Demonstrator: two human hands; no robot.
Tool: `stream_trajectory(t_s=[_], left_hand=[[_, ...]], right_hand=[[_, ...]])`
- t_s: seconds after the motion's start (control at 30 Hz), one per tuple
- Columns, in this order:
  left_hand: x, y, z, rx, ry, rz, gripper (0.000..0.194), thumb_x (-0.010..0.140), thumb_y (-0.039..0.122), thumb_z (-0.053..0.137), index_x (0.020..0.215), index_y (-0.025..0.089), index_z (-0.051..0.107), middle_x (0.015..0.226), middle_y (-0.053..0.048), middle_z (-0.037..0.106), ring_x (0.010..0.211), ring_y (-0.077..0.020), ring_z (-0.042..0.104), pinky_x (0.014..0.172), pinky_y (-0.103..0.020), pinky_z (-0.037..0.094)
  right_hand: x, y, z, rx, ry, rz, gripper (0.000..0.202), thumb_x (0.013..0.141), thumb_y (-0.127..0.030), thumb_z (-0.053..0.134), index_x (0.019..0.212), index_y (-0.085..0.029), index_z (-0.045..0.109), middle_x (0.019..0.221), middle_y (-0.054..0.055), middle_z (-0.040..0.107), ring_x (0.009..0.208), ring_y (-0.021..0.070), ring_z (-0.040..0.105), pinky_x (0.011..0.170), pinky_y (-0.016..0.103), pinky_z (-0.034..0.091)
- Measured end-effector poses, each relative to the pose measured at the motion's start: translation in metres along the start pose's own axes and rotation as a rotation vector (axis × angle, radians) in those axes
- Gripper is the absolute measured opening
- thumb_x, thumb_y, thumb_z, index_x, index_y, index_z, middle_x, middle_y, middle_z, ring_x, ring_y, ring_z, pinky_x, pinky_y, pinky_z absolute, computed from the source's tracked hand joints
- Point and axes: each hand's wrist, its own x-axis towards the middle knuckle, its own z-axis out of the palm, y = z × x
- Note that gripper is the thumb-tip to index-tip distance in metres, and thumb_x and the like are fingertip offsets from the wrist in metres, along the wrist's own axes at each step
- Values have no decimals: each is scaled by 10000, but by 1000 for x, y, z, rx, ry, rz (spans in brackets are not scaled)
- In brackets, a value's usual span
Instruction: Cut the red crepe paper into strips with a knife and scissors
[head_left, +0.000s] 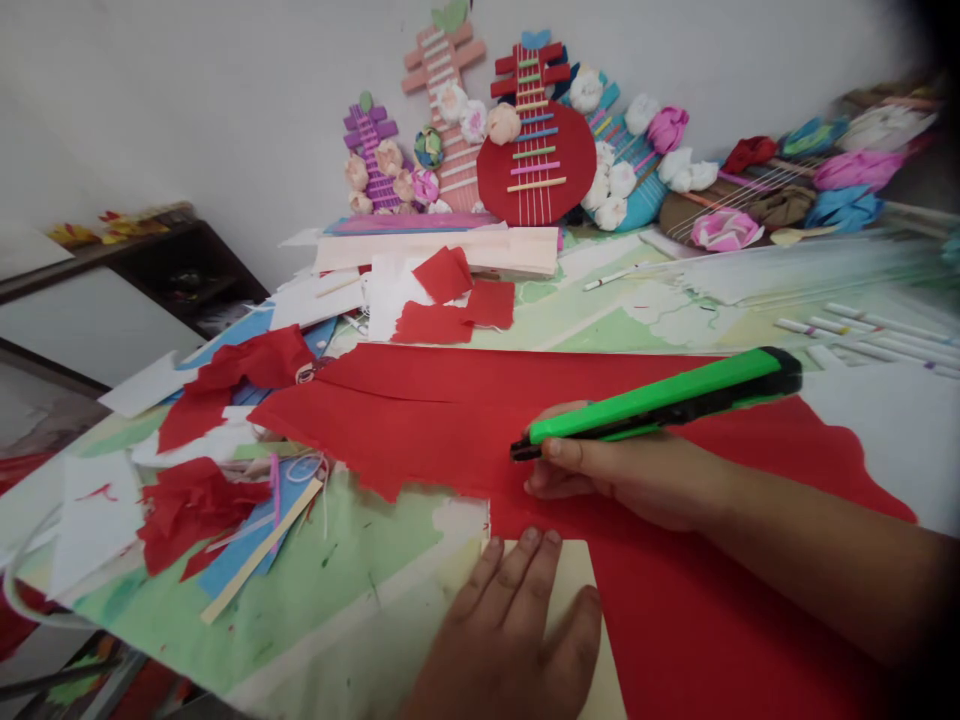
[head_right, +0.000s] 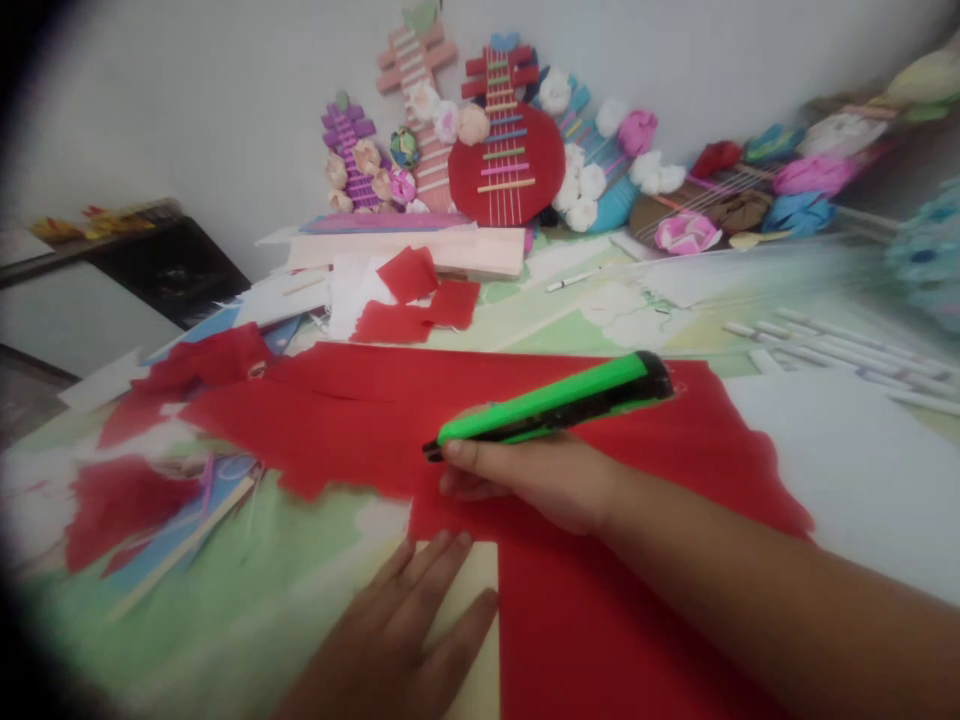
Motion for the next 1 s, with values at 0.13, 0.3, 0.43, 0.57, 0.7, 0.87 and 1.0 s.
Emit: stream_trajectory(t_s=[0.13, 0.3, 0.43, 0.57, 0.7, 0.87, 1.0], left_hand=[[-2, 1, 0, -13, -38, 5, 224, 879, 164, 365, 1021, 227, 527, 1032, -90, 637, 990, -209, 586, 855, -340, 436], [1, 1, -2, -3, 24, -2, 272, 897, 124, 298, 975, 226, 538, 951, -79, 670, 928, -201, 622, 789, -335, 482], [3, 1, -1, -18, 50, -13, 302, 912, 118, 272, 947, 229, 551, 961, -57, 677, 933, -199, 624, 784, -339, 480], [2, 3, 2, -56, 53, -26, 320, 923, 128, 262, 933, 228, 566, 989, -24, 670, 934, -192, 617, 844, -350, 433], [-2, 3, 3, -63, 32, -17, 294, 916, 139, 295, 953, 234, 571, 1005, -25, 660, 958, -195, 600, 902, -358, 378], [-5, 1, 3, -46, -28, 41, 289, 906, 125, 310, 1017, 226, 557, 1057, -42, 637, 999, -201, 578, 931, -371, 353], [-5, 2, 5, -66, 7, 1, 244, 910, 167, 337, 1012, 223, 552, 1044, -40, 637, 1009, -188, 567, 977, -370, 305]], right_hand=[[0, -1, -3, -126, -20, -74, 206, 714, -411, 658, 839, -247, 649, 885, 4, 669, 902, 197, 629, 871, 364, 489], [-14, -15, 0, -469, 139, -87, 228, 755, -444, 582, 648, -247, 623, 699, -1, 654, 733, 182, 635, 716, 306, 520], [-32, -21, 2, -719, 176, -101, 126, 750, -374, 586, 737, -269, 656, 790, -26, 673, 801, 180, 629, 703, 271, 513], [-37, -15, -4, -912, 118, -212, 171, 799, -375, 524, 772, -251, 639, 801, -17, 658, 773, 160, 613, 711, 262, 502], [-35, -7, -12, -966, 84, -294, 192, 813, -360, 504, 709, -229, 598, 734, -16, 632, 675, 136, 589, 634, 242, 487], [-31, -3, -19, -980, 38, -322, 173, 816, -348, 507, 728, -222, 589, 729, -17, 621, 648, 120, 571, 594, 218, 465], [-30, -1, -22, -987, 3, -351, 165, 818, -334, 512, 744, -213, 598, 752, -15, 629, 671, 119, 576, 604, 213, 460]])
